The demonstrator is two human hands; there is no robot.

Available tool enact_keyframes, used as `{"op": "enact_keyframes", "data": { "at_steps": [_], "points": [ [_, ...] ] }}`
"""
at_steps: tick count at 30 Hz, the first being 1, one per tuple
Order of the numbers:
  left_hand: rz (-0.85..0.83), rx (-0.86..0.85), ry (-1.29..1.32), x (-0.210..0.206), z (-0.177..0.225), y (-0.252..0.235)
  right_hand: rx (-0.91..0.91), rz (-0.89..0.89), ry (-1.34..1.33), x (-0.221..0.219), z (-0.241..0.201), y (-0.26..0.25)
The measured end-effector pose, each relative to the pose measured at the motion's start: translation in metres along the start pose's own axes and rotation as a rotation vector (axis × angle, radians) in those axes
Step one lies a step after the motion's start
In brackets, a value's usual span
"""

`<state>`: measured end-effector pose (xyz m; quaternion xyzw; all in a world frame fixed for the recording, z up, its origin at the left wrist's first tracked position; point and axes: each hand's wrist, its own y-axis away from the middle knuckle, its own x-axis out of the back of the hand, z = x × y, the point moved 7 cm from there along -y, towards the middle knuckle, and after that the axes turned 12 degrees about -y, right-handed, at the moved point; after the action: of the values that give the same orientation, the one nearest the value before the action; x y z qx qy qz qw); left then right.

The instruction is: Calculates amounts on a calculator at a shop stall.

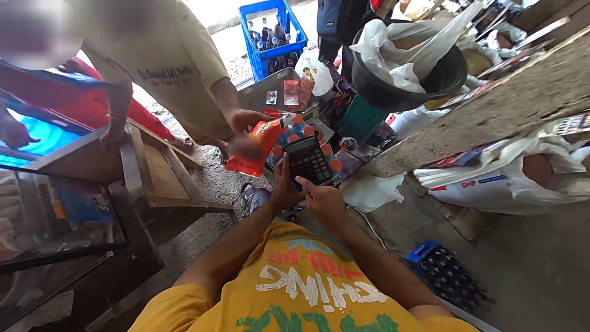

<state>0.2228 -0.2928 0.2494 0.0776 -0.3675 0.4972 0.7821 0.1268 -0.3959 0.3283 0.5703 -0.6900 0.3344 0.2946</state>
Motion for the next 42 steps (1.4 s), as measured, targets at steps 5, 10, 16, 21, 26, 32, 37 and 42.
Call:
{"op": "enact_keyframes", "data": {
  "at_steps": [5,10,16,21,26,32,37,42],
  "points": [
    [0.008,-0.008,0.024,0.000,0.002,0.000,-0.005,0.012,0.012,-0.002,0.000,0.002],
    [0.012,0.005,-0.001,0.000,0.001,0.001,-0.020,0.002,-0.011,-0.002,-0.002,0.002],
    [0.030,-0.037,-0.012,0.000,0.002,0.000,-0.031,0.011,-0.012,0.001,-0.004,0.001],
    [-0.017,0.014,0.006,-0.001,0.003,0.002,-0.026,0.018,-0.001,0.001,-0.005,0.002],
    [0.004,-0.006,-0.001,0.001,0.003,0.001,-0.037,0.021,-0.003,0.000,-0.004,0.000],
    [0.018,0.012,0.001,0.000,0.001,0.001,-0.062,0.006,-0.014,0.004,-0.006,-0.003],
    [0.015,0.027,-0.007,0.001,0.001,0.001,-0.079,-0.015,0.013,0.001,-0.003,-0.003],
    [0.031,0.020,-0.023,-0.001,-0.001,0.001,-0.139,-0.094,0.085,-0.002,-0.004,-0.010]
  ]
}}
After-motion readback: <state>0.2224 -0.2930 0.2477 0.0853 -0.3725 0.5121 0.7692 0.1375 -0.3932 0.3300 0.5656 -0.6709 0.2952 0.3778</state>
